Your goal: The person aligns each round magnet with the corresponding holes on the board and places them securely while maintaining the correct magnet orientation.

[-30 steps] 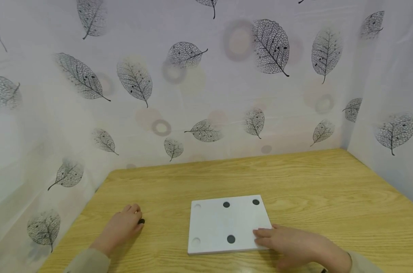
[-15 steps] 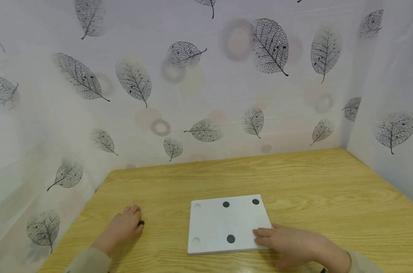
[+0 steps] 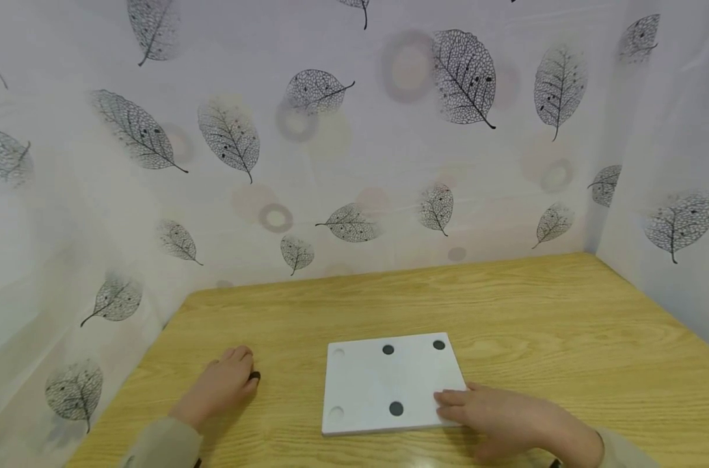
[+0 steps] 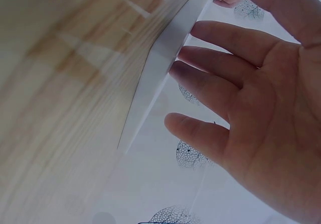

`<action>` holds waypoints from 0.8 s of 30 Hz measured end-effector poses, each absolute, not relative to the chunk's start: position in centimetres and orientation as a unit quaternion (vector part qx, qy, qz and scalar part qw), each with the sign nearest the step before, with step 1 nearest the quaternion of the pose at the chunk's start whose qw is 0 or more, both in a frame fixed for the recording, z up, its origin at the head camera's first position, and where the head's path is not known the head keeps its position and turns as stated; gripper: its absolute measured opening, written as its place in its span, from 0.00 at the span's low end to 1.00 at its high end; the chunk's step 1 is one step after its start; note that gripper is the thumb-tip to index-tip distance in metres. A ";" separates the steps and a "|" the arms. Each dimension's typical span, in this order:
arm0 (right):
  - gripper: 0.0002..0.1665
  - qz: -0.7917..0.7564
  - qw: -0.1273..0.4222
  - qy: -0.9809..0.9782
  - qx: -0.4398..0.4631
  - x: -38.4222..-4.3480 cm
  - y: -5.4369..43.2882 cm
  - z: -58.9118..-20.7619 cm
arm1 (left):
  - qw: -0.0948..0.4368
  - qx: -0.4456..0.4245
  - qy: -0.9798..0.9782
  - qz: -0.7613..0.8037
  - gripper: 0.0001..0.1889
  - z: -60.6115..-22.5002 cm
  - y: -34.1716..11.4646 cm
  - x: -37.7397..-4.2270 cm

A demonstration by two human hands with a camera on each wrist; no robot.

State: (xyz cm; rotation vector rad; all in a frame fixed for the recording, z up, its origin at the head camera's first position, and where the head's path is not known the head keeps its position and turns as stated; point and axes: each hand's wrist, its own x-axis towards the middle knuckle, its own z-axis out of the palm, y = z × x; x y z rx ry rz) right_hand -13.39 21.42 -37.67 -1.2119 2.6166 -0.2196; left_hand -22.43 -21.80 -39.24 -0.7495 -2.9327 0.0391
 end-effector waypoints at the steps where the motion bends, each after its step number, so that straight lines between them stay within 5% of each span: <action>1: 0.35 -0.075 0.126 0.898 -0.415 -13.4 21.4 -37.7 | 0.057 -0.248 -0.967 0.014 0.06 -39.2 -21.7 -22.4; 24: 0.34 -0.088 0.137 0.895 -0.415 -13.5 21.3 -37.6 | 0.061 -0.293 -0.953 0.052 0.09 -38.8 -17.5 -23.0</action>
